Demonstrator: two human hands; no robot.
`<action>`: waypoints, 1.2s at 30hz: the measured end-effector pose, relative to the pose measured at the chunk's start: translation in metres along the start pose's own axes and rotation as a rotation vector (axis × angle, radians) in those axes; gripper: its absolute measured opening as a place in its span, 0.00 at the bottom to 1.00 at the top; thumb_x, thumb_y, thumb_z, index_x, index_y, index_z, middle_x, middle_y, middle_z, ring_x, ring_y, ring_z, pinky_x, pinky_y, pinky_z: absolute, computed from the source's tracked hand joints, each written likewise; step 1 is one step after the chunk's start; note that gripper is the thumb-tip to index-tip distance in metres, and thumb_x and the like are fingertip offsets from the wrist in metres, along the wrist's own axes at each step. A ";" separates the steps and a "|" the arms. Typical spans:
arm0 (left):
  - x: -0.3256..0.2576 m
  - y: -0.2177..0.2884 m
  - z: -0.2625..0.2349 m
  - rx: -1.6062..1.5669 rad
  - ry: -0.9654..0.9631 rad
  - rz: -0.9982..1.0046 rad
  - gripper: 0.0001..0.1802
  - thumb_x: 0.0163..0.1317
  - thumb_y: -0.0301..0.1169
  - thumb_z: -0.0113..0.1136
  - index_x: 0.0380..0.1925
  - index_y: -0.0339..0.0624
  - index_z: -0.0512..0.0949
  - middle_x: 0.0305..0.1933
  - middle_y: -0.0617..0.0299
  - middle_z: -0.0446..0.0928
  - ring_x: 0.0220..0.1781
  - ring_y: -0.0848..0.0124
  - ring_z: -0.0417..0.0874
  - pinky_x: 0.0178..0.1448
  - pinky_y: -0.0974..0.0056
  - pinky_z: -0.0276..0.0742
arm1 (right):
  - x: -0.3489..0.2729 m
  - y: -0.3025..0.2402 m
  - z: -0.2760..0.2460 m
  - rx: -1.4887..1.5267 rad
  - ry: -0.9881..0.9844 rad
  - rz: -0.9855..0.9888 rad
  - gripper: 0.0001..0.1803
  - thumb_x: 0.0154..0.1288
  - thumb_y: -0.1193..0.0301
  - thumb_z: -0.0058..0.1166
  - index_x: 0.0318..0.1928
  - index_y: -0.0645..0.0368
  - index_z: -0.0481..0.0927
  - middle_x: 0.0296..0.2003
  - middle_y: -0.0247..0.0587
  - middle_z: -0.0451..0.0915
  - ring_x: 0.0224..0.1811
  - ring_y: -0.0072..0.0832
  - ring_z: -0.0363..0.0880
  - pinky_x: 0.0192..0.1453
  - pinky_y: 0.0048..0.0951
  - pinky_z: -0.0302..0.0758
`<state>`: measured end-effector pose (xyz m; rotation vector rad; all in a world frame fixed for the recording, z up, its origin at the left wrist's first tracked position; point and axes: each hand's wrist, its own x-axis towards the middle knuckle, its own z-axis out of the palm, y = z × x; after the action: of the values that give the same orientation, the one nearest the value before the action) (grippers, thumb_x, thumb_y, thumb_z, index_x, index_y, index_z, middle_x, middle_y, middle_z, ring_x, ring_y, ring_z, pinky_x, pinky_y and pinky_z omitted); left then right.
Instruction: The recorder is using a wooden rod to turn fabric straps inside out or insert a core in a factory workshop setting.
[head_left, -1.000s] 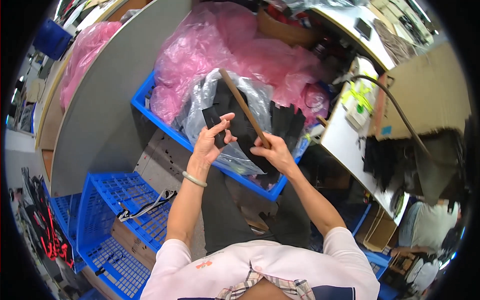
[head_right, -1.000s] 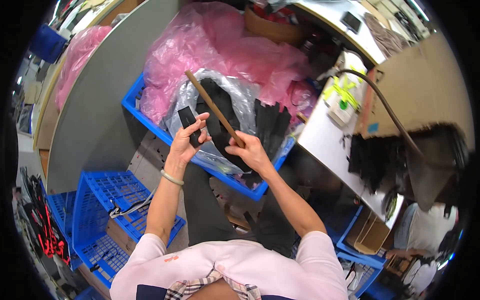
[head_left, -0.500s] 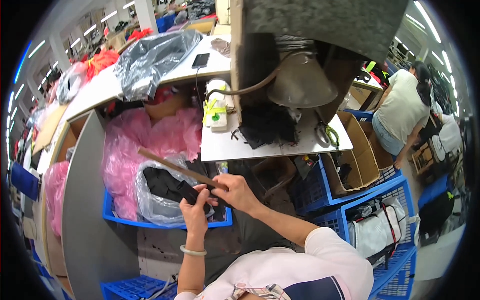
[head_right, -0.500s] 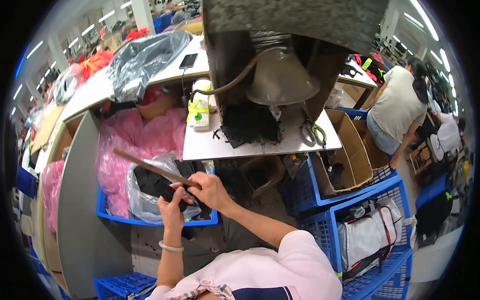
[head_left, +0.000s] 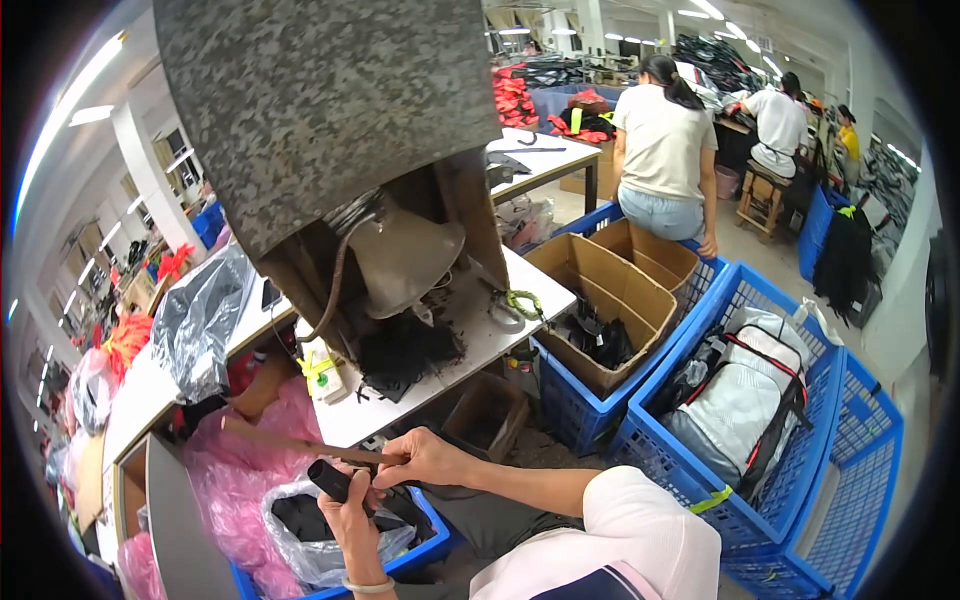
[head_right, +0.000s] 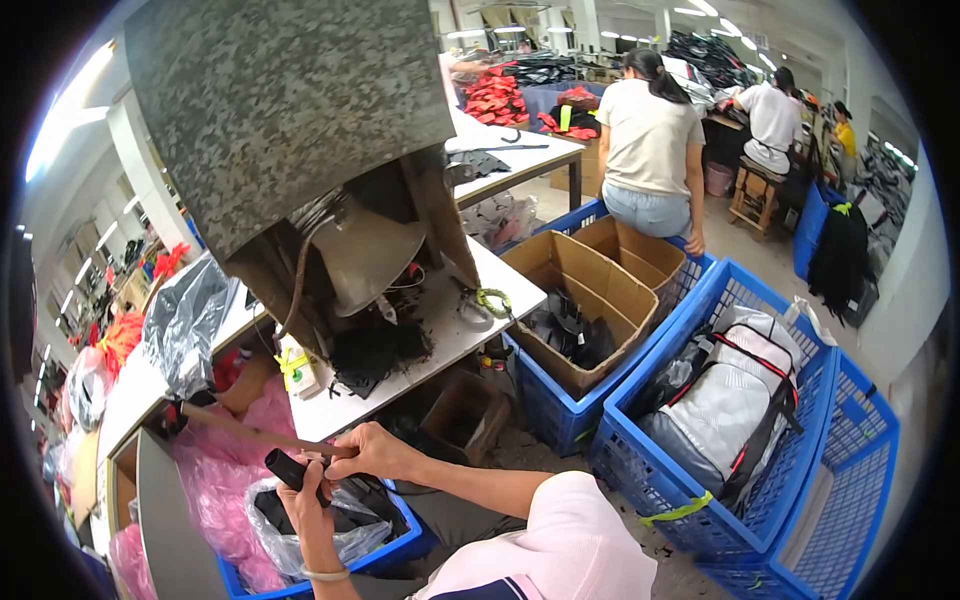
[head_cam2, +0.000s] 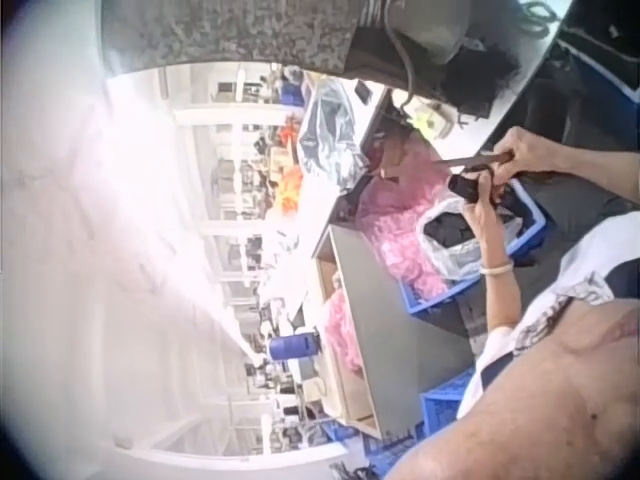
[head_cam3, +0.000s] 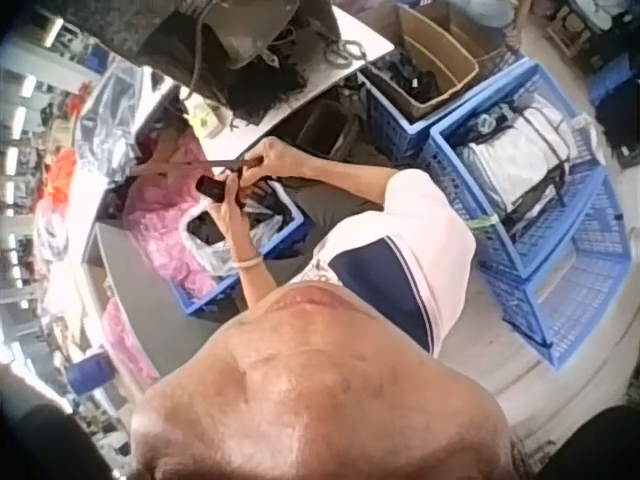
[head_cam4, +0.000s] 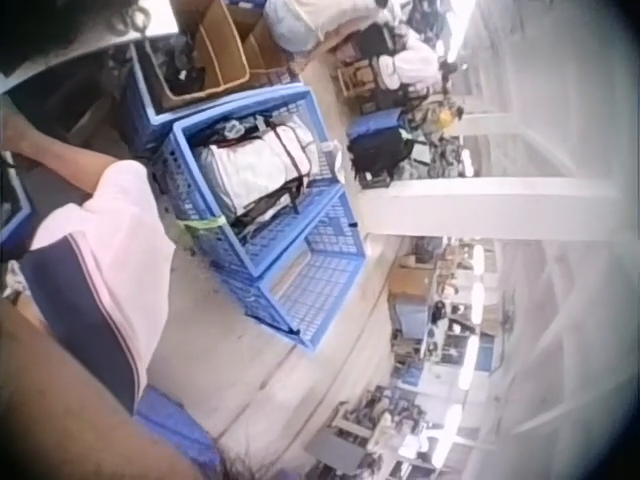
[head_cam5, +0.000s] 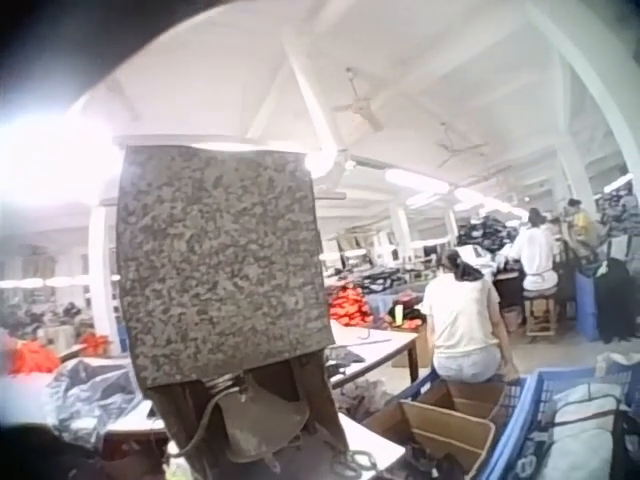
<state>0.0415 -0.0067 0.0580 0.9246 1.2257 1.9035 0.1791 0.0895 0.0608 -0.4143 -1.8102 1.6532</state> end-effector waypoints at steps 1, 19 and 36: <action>0.001 0.004 0.005 0.004 -0.014 0.002 0.03 0.58 0.23 0.58 0.32 0.36 0.76 0.21 0.65 0.73 0.16 0.78 0.69 0.20 0.75 0.63 | -0.003 -0.005 -0.005 0.001 0.012 -0.008 0.11 0.50 0.68 0.64 0.23 0.62 0.79 0.16 0.28 0.70 0.23 0.14 0.65 0.29 0.21 0.62; -0.007 0.015 0.023 -0.020 0.003 -0.075 0.07 0.61 0.27 0.53 0.33 0.32 0.72 0.19 0.62 0.70 0.15 0.74 0.68 0.21 0.70 0.67 | -0.022 -0.016 0.005 -0.010 0.175 -0.110 0.06 0.56 0.76 0.57 0.33 0.67 0.79 0.26 0.38 0.78 0.28 0.21 0.74 0.32 0.26 0.70; 0.025 0.014 -0.013 -0.986 0.363 -0.419 0.09 0.67 0.29 0.50 0.31 0.38 0.63 0.49 0.36 0.72 0.50 0.50 0.77 0.59 0.45 0.74 | -0.001 -0.021 0.030 -0.325 0.182 -0.382 0.07 0.49 0.81 0.62 0.32 0.66 0.81 0.31 0.32 0.75 0.25 0.16 0.70 0.27 0.17 0.64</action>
<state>0.0152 0.0043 0.0719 -0.1892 0.4441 1.9947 0.1649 0.0627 0.0807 -0.3198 -1.8825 1.0358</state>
